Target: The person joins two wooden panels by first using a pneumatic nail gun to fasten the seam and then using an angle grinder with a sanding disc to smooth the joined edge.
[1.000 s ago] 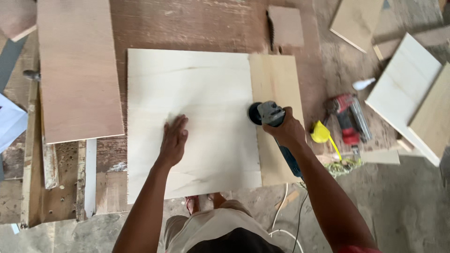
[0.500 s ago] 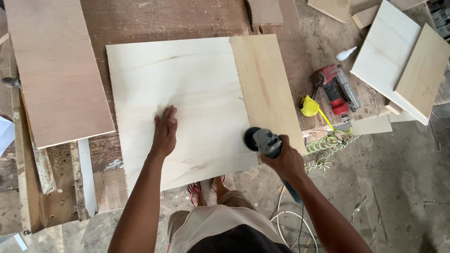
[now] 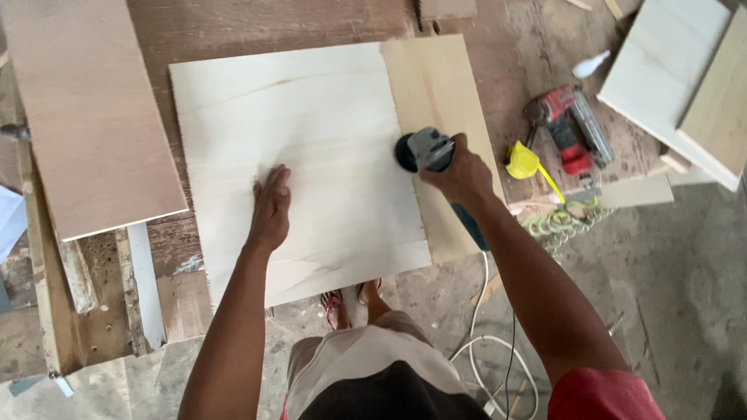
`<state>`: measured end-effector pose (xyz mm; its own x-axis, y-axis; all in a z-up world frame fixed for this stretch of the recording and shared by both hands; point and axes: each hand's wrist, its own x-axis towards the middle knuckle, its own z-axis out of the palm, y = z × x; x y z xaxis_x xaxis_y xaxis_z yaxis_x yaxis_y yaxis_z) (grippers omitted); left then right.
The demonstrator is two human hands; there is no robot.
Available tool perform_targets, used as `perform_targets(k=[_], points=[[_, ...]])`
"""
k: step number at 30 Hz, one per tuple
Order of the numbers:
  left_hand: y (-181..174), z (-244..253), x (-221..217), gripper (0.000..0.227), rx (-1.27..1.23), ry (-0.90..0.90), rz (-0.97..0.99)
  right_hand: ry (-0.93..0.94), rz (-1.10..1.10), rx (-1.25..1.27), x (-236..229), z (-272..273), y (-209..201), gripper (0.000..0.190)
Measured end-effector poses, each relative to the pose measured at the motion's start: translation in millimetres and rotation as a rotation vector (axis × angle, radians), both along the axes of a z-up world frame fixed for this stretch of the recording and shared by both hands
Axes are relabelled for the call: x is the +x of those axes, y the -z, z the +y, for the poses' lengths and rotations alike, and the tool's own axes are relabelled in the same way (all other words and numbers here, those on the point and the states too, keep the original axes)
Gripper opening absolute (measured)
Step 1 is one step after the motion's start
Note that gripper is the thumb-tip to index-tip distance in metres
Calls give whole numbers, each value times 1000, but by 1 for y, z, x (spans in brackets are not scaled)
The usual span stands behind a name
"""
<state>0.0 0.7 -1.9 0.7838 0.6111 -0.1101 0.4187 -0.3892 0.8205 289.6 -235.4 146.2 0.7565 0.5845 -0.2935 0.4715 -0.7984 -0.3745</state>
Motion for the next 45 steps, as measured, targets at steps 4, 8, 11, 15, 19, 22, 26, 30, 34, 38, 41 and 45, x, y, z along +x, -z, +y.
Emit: perform_targets(k=[4,8,11,15,19,22,26,30,34,38,41,45], points=[[4,4,1,71,-16,1,-33,46,42,-62,-33,-36,-7,77],[5,3,-3,65,0,18,-53,57,68,-108,-64,-79,0,82],[7,5,-4,63,15,34,-56,80,103,-202,-88,-100,6,90],[0,3,-4,68,13,35,-47,106,116,-236,-115,-120,3,89],[-4,4,-4,75,-11,22,-7,197,133,-173,-132,-139,-4,82],[-6,3,-4,69,-19,29,-20,296,75,-236,-120,-160,3,85],[-1,4,-3,66,-1,33,-9,353,35,-166,-111,-168,9,87],[-7,2,-6,69,-17,29,-41,313,135,-207,-152,-134,0,84],[-4,7,-4,77,-15,35,-7,196,215,-172,-196,-112,5,89],[-5,8,-4,73,-18,74,-31,167,240,-44,-199,-109,-15,86],[-7,8,-5,70,-13,74,-11,270,204,-48,-177,-137,-6,81],[-7,6,-4,66,10,62,5,468,100,-149,-131,-180,9,85]])
